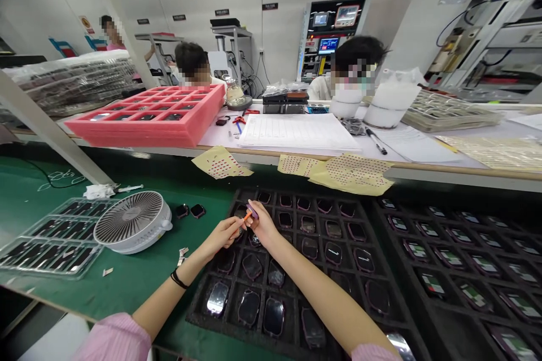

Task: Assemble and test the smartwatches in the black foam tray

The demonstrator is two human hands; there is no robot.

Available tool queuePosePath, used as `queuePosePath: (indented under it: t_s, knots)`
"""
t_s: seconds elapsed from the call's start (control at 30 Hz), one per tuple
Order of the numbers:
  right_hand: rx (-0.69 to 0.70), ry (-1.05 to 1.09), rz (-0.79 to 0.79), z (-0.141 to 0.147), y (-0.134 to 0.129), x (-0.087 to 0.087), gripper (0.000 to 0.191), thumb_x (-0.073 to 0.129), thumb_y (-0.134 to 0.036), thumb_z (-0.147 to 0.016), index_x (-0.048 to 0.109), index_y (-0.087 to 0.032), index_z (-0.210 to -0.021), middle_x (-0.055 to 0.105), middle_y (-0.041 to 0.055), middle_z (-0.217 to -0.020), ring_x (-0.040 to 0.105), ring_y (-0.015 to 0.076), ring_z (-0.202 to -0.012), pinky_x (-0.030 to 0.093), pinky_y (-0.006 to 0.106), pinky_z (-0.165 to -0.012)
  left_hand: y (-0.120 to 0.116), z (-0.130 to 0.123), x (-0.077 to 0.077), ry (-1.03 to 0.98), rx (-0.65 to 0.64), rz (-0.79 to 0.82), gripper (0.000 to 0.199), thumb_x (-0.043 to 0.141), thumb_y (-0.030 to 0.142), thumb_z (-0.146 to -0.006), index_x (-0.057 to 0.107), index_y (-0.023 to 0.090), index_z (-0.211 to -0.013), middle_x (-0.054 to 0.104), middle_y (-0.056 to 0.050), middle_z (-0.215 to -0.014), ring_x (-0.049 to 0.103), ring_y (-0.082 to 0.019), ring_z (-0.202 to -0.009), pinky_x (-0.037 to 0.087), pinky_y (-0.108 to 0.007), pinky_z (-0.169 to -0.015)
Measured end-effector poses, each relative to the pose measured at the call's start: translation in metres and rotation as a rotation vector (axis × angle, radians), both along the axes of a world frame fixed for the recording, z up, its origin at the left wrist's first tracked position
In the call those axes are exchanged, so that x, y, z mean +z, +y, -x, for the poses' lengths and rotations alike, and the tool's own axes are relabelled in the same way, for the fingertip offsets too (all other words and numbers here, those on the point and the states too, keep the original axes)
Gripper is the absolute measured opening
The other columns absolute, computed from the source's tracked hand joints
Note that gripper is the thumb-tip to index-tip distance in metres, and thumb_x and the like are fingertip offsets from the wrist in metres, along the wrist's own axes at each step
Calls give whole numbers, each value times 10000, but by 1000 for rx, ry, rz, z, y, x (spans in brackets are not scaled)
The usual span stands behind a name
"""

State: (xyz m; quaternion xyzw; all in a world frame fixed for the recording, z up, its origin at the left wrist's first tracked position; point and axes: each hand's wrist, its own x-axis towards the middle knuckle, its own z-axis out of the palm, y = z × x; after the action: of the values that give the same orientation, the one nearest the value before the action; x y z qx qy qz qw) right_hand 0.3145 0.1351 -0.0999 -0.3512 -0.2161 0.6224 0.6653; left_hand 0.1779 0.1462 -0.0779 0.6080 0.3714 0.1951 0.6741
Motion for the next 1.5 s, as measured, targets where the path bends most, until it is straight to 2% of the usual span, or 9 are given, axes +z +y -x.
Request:
queuePosePath:
  t_s: [0.23, 0.53, 0.77, 0.9, 1.0, 1.17, 1.3, 1.4, 1.5]
  knots:
    - [40, 104, 9, 2, -3, 0, 393, 776, -409, -625, 434, -217, -651, 443, -99, -444, 379, 72, -356, 353, 217, -365, -5, -3, 0, 4, 54, 4, 480, 518, 649, -736, 515, 169, -753, 298, 110, -453, 145, -17, -334, 71, -184, -352]
    - [31, 58, 13, 0, -2, 0, 385, 761, -431, -633, 444, -214, -660, 445, -90, -437, 413, 87, -359, 352, 221, -372, -7, -1, 3, 8, 80, -5, 478, 539, 613, -736, 587, 139, -762, 391, 81, -448, 190, -16, -320, 93, -190, -358]
    - [19, -14, 10, -2, -10, 7, 377, 767, -403, -641, 447, -204, -632, 419, -100, -392, 333, 54, -303, 217, 179, -326, -3, 3, 1, -9, 43, -5, 498, 568, 625, -709, 614, 130, -733, 411, 75, -421, 203, -18, -302, 97, -190, -337]
    - [185, 72, -1, 6, -13, 15, 486, 660, -505, -725, 356, -204, -495, 303, -86, -303, 292, 54, -288, 213, 188, -337, -8, 3, 3, -108, 56, -34, 497, 571, 620, -725, 537, 141, -599, 405, 70, -402, 220, -14, -301, 118, -189, -343]
    - [250, 207, -41, 12, -15, 20, 508, 630, -448, -772, 325, -195, -454, 260, -87, -282, 220, 34, -288, 221, 179, -349, -12, 4, 8, -164, 60, -31, 475, 580, 606, -728, 567, 136, -663, 443, 66, -413, 213, -14, -298, 113, -189, -345]
    - [164, 223, -65, 15, -15, 28, 465, 625, -375, -781, 313, -196, -486, 252, -97, -301, 187, 36, -298, 225, 178, -353, -10, 6, 17, -180, 82, -22, 471, 579, 603, -734, 578, 133, -698, 455, 62, -415, 196, -11, -301, 100, -184, -348]
    - [23, 130, -91, 17, -16, 32, 228, 653, -314, -715, 452, -214, -677, 405, -98, -412, 235, 43, -304, 159, 185, -332, -7, 5, 21, -163, 203, -69, 492, 574, 634, -719, 510, 151, -649, 407, 79, -416, 193, -6, -311, 105, -172, -345]
    - [-11, -15, -63, 22, -20, 30, 221, 650, -326, -690, 501, -232, -823, 464, -90, -487, 330, 61, -345, 216, 186, -349, -10, 3, 22, -150, 228, -94, 469, 606, 612, -702, 444, 174, -652, 401, 89, -458, 211, -6, -319, 117, -162, -340]
    - [-25, -162, -66, 26, -22, 27, 265, 663, -378, -691, 509, -239, -856, 486, -78, -537, 395, 79, -407, 279, 194, -380, -11, 5, 23, -179, 217, -38, 431, 583, 562, -741, 394, 185, -650, 367, 98, -477, 186, -4, -329, 104, -154, -346]
